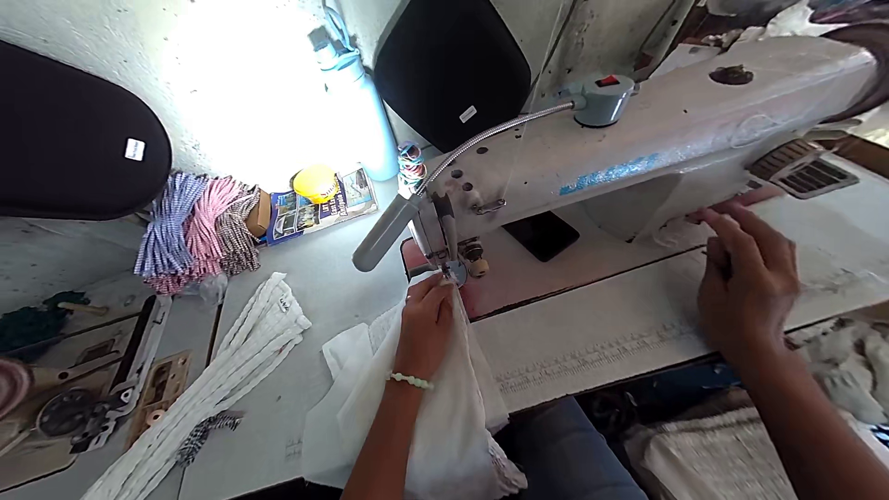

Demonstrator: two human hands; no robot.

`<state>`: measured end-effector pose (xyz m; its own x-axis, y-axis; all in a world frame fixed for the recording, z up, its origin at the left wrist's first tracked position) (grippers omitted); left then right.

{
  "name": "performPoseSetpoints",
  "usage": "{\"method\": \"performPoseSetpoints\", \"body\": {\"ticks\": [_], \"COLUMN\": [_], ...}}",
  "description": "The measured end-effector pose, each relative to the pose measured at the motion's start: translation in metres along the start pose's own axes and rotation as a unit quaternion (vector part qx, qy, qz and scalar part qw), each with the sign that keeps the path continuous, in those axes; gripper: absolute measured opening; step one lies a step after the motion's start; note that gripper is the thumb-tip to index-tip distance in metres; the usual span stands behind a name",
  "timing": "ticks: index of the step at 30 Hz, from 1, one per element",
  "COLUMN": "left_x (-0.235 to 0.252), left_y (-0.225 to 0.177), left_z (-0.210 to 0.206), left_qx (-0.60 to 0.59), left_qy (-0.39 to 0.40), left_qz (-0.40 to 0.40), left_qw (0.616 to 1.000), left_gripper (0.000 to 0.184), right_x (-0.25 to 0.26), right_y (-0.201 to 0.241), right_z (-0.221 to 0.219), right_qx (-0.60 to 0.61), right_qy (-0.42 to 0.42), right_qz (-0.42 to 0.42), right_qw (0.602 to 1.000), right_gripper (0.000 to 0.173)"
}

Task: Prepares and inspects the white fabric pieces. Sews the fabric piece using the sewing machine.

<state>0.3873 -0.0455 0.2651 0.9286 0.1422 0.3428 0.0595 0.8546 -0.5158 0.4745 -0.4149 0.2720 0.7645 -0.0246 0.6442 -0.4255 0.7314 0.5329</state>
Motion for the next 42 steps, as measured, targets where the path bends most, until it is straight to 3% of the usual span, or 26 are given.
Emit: {"method": "performPoseSetpoints", "body": {"ticks": [2, 4, 7, 10, 16, 19, 22, 25, 28, 30, 33, 35, 38, 40, 42], "left_x": [0.0, -0.001, 0.009, 0.024, 0.027, 0.026, 0.013, -0.004, -0.004, 0.0, 0.007, 0.009, 0.004, -0.012, -0.033], "left_y": [0.004, 0.004, -0.006, -0.013, -0.03, -0.032, -0.041, -0.049, -0.036, -0.022, -0.013, -0.013, -0.02, -0.028, -0.031], "left_z": [0.016, 0.03, 0.036, 0.033, 0.04, 0.039, 0.038, 0.046, 0.057, 0.053, 0.039, 0.036, 0.038, 0.04, 0.037], "left_qx": [-0.069, -0.097, -0.008, 0.096, 0.261, 0.285, 0.296, 0.19, -0.061, -0.199, -0.302, -0.328, -0.265, -0.189, -0.161], "left_qy": [-0.044, -0.094, -0.093, -0.079, -0.176, -0.138, -0.142, -0.163, -0.172, -0.179, -0.191, -0.206, -0.159, -0.113, -0.093], "left_qz": [0.049, 0.092, 0.123, 0.115, -0.014, -0.02, -0.043, -0.049, 0.06, 0.161, 0.262, 0.278, 0.224, 0.173, 0.152], "left_qw": [0.995, 0.987, 0.988, 0.986, 0.949, 0.948, 0.944, 0.967, 0.981, 0.95, 0.897, 0.879, 0.924, 0.96, 0.971], "left_gripper": [0.022, 0.037, 0.064, 0.058, 0.03, 0.023, 0.021, 0.021, 0.021, 0.018, 0.006, 0.003, 0.004, 0.011, 0.013], "right_x": [-0.01, -0.021, -0.038, -0.056, -0.067, -0.061, -0.05, -0.043, -0.045, -0.051, -0.06, -0.062, -0.056, -0.046, -0.039], "right_y": [0.021, 0.045, 0.087, 0.132, 0.196, 0.213, 0.215, 0.212, 0.211, 0.207, 0.198, 0.194, 0.192, 0.2, 0.211], "right_z": [0.007, 0.008, -0.004, -0.031, -0.075, -0.088, -0.1, -0.106, -0.102, -0.101, -0.1, -0.1, -0.1, -0.103, -0.113], "right_qx": [0.026, 0.071, 0.129, 0.193, 0.276, 0.293, 0.323, 0.35, 0.368, 0.374, 0.374, 0.369, 0.386, 0.423, 0.492], "right_qy": [-0.006, 0.005, 0.045, 0.089, 0.132, 0.143, 0.164, 0.165, 0.151, 0.152, 0.156, 0.164, 0.182, 0.216, 0.268], "right_qz": [0.024, 0.046, 0.075, 0.121, 0.165, 0.142, 0.063, 0.015, 0.014, 0.01, 0.001, -0.01, -0.037, -0.066, -0.118], "right_qw": [0.999, 0.996, 0.988, 0.97, 0.938, 0.935, 0.93, 0.922, 0.917, 0.915, 0.914, 0.915, 0.903, 0.877, 0.82], "right_gripper": [0.033, 0.032, 0.03, 0.026, 0.02, 0.021, 0.023, 0.025, 0.021, 0.021, 0.021, 0.021, 0.023, 0.026, 0.026]}}
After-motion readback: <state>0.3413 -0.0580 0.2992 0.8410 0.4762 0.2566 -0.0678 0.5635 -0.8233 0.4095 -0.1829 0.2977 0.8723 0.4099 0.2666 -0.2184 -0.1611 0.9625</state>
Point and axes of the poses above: each hand's wrist, its own x-axis towards the middle knuckle, its own z-axis out of the back of the hand, y = z × x, the point moved 10 cm from there along x, towards the middle knuckle, and after that the axes turned 8 degrees about x, right-handed, at the moved point
